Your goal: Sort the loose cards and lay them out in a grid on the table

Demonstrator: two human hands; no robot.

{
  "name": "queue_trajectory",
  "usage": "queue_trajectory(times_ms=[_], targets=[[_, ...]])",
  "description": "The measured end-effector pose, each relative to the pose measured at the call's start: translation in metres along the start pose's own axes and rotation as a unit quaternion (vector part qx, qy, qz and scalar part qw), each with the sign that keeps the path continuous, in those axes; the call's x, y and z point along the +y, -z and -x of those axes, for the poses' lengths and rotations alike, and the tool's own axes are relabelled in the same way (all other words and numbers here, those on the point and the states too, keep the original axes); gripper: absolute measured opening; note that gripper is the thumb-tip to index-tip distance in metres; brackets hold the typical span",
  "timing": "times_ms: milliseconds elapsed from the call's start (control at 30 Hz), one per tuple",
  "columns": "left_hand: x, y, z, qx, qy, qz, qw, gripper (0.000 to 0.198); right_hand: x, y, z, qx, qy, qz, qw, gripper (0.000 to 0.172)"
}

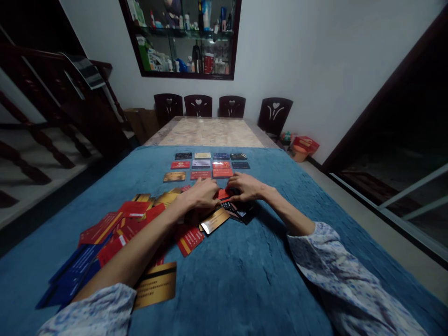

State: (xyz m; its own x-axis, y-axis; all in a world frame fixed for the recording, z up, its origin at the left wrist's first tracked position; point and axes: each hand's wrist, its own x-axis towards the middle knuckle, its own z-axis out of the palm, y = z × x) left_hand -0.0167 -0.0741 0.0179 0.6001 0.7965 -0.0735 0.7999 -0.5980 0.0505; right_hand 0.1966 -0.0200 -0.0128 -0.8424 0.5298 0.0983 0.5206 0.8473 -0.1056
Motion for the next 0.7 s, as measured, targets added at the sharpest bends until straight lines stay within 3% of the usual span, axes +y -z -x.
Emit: queue_trajectory(times_ms=[267, 467, 700], targets=[[0.0013, 0.0, 0.001, -0.01, -0.002, -0.007, 1.0, 0.021, -0.0002, -0.0016, 0.0008, -0.008, -0.001, -0.006, 1.0, 0.032], [0.0018, -0.0023, 0.0017, 0.008, -0.016, 0.004, 1.0, 0.018, 0.0014, -0.0013, 0.0008, -0.003, 0.01, -0.031, 0.999, 0.028], [-0.0021, 0.0034, 0.0007, -0.011, -0.016, 0.011, 1.0, 0.018, -0.0027, 0.0053, 0.0024, -0.009, 0.006, -0.055, 0.998, 0.028]])
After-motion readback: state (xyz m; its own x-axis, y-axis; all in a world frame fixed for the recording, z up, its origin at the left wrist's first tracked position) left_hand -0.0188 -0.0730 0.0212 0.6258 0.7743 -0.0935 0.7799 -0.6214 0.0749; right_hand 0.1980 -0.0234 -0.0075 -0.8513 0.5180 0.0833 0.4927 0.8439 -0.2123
